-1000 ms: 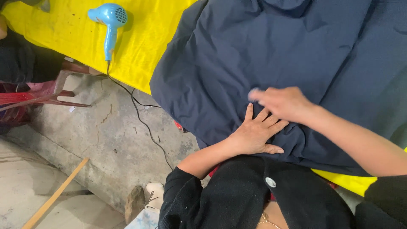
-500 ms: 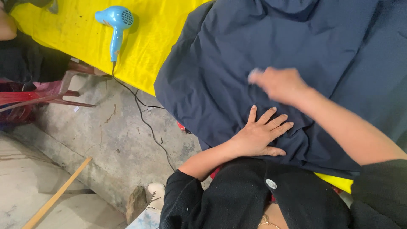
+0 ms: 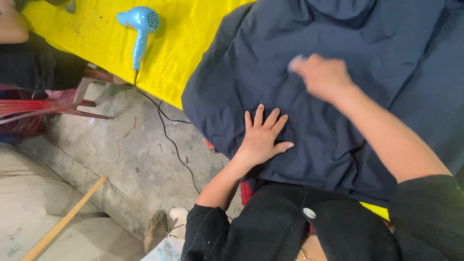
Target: The person scrubs a dark blue jacket on a yellow table using a small brush, then uses a blue hairdryer to dry the fabric. They continue scrubbing with the brush and later use a white eraser-like tool on the jacket surface. Finally, they use red-handled pliers to pull at a seam or thread on the jacket.
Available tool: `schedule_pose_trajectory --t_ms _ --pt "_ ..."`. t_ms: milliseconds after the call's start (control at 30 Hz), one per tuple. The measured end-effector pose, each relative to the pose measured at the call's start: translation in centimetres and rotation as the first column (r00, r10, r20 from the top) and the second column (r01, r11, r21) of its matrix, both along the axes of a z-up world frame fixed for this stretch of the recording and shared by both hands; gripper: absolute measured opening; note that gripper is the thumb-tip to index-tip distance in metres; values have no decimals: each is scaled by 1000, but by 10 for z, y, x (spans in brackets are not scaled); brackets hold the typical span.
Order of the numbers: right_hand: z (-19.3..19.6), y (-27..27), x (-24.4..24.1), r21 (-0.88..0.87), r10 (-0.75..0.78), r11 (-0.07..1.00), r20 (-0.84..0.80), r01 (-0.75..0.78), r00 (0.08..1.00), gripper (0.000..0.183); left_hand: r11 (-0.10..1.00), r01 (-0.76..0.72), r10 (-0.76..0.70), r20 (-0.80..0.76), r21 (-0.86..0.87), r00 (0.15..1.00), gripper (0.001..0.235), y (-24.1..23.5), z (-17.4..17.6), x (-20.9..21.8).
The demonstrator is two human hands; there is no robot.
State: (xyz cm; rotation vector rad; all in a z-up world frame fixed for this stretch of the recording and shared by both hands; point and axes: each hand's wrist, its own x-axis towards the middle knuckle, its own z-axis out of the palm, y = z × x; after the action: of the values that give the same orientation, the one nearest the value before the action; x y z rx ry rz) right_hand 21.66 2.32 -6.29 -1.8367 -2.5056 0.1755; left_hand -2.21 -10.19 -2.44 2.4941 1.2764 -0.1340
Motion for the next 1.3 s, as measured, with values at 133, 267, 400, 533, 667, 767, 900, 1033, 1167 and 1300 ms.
schedule_pose_trajectory --t_ms 133,267,400,533,667,767,900,1033,1167,1300 --pt "-23 10 18 373 -3 928 -47 20 999 34 1000 10 -9 20 -7 1000 81 0 8 1" --pt "-9 -46 -47 304 248 931 -122 -201 961 31 999 32 -31 15 -31 999 78 -1 14 2" --pt "9 4 -40 121 134 984 -15 -131 991 26 1000 -15 16 330 -4 944 61 10 1 -36" --pt "-29 46 -6 446 8 895 8 -11 1000 35 941 -170 50 377 291 925 50 48 26 -87" --pt "10 -17 -86 211 273 950 -209 -230 939 32 916 -324 337 -16 238 941 86 61 45 -86" --pt "19 -7 -96 152 362 931 -282 -331 888 36 918 -352 372 -90 185 924 98 70 41 -86" --pt "-6 57 -30 95 -26 995 19 24 999 46 908 -278 322 -100 312 941 104 72 17 -97" --pt "3 39 -45 321 -56 944 -93 83 994 33 933 -277 313 -137 227 940 106 81 24 -89" --pt "-9 19 -94 177 324 940 -210 -290 922 39 945 -296 321 -234 138 918 104 84 29 -77" --pt "-2 69 -84 60 187 981 -99 -182 977 52 947 -287 318 -288 147 903 105 86 29 -76"
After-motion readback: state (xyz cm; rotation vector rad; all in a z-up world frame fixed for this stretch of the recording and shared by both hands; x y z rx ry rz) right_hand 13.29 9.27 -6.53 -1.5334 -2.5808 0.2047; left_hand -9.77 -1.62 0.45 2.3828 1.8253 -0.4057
